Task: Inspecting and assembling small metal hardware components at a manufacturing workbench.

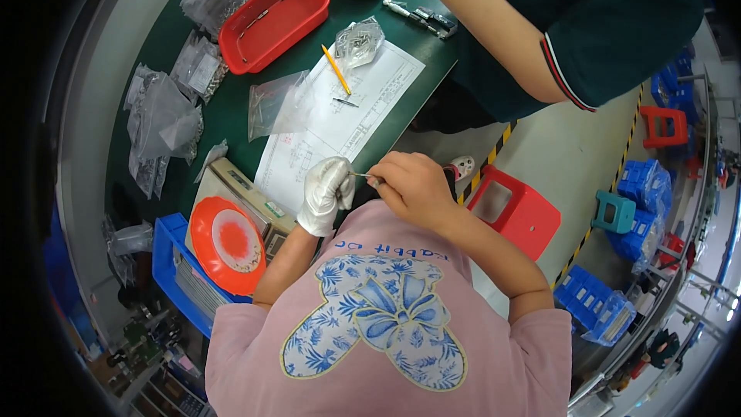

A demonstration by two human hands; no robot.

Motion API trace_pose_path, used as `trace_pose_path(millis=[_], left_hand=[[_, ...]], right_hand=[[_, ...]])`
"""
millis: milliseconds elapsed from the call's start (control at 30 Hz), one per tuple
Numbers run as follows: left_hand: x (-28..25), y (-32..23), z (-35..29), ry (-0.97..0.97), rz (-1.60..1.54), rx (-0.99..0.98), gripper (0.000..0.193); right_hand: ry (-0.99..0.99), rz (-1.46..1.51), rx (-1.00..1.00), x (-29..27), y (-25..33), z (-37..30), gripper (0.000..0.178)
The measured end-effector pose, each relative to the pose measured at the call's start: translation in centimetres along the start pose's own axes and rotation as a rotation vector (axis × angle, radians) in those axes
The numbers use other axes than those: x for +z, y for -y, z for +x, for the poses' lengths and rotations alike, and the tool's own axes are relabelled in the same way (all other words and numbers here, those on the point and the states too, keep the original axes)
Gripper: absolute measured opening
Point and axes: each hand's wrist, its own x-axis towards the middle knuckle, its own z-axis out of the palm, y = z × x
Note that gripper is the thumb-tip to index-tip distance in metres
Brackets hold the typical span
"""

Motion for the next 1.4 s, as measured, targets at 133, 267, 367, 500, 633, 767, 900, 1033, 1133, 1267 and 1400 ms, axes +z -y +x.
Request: trace_pose_path(millis=[133,267,367,500,633,767,900,1033,1133,1267,1400], left_hand=[[0.3,-0.9,-0.2,0.003,-0.094,-0.085,0.037],[0.9,-0.1,-0.2,-0.068,-0.021,0.012,0.029],[0.6,0.4,-0.3,-0.064,0.001,0.062,0.025],[-0.1,0.4,-0.5,-0.005,0.106,0.088,0.027],[-0.1,-0.7,-0.7,0.081,-0.092,0.011,0.037],[0.0,-0.7,-0.8,0.043,-0.156,-0.110,0.043],[-0.1,-1.0,-0.7,-0.002,-0.099,-0.191,0.042],[0.8,-0.8,-0.8,-0.051,-0.185,-0.094,0.039],[0.4,-0.2,-0.7,0.035,-0.136,-0.022,0.037],[0.2,-1.2,-1.0,-0.031,0.093,-0.054,0.036],[-0.3,-1.9,-0.7,0.035,-0.017,-0.245,0.036]], right_hand=[[-0.010,-0.013,-0.061,0.1,-0.1,-0.3,0.011],[0.001,0.028,0.012,0.3,-0.1,-0.5,0.009],[0.038,0.083,0.127,0.2,0.2,-0.4,0.005],[0.051,0.145,0.162,-0.1,0.2,-0.3,0.005],[0.135,0.181,0.111,-0.2,0.3,-0.3,0.005],[-0.044,-0.163,-0.216,-0.2,0.2,0.3,0.014],[-0.106,-0.221,-0.334,-0.2,-0.2,0.4,0.022],[-0.030,-0.045,-0.143,-0.1,-0.7,-0.1,0.023],[-0.027,0.039,-0.070,-0.1,-0.6,-0.2,0.022],[-0.009,-0.025,-0.122,-0.1,-0.6,0.0,0.019],[-0.101,-0.228,-0.335,0.2,-0.3,0.3,0.024]])
